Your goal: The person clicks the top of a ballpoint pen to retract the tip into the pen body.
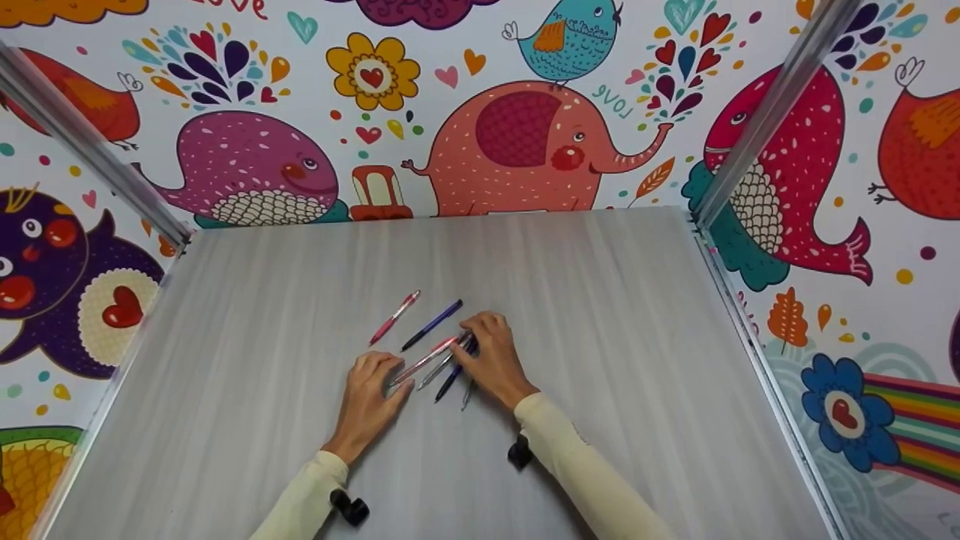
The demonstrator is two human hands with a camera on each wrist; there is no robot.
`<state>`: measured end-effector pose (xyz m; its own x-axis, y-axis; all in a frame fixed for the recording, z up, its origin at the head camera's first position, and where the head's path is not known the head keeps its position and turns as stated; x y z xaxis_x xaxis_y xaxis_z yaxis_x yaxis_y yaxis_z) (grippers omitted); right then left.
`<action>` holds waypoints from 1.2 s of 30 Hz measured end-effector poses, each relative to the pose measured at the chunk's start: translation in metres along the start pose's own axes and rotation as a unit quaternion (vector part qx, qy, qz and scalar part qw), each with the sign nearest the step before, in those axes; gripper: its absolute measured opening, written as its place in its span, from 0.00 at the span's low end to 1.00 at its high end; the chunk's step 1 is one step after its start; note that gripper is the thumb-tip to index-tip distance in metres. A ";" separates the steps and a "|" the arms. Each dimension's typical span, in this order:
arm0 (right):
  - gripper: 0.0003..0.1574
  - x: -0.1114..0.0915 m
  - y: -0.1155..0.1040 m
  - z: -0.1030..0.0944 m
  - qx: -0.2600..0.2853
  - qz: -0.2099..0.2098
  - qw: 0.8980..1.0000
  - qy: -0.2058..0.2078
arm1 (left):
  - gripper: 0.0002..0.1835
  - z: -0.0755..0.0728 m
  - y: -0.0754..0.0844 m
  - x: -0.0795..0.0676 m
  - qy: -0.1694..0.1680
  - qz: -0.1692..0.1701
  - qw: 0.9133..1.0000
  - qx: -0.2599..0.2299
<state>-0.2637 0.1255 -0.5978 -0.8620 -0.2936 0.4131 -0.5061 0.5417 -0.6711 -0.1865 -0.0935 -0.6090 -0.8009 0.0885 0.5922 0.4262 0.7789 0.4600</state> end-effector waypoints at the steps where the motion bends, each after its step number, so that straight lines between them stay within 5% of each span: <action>1: 0.23 0.001 0.000 0.001 -0.005 -0.004 1.000 0.002 | 0.21 0.001 0.000 0.000 -0.001 0.002 1.000 0.002; 17: 0.22 0.004 0.000 0.013 -0.086 -0.046 0.995 0.008 | 0.17 0.005 0.003 0.000 -0.020 0.019 0.998 0.049; 36: 0.15 0.001 -0.001 0.018 -0.103 -0.009 0.994 0.023 | 0.08 0.007 0.002 0.000 -0.022 0.016 0.999 0.034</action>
<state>-0.2650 0.1107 -0.6074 -0.8480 -0.2721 0.4549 -0.5020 0.6879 -0.5243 -0.1882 -0.0874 -0.6130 -0.8055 0.1394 0.5760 0.4236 0.8152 0.3950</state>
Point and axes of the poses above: each hand's wrist, its own x-axis towards the middle knuckle, its own z-axis out of the palm, y = z × x, the point moved 8 cm from there along x, towards the middle knuckle, and after that the axes turned 1 degree about -x, right-handed, at the moved point
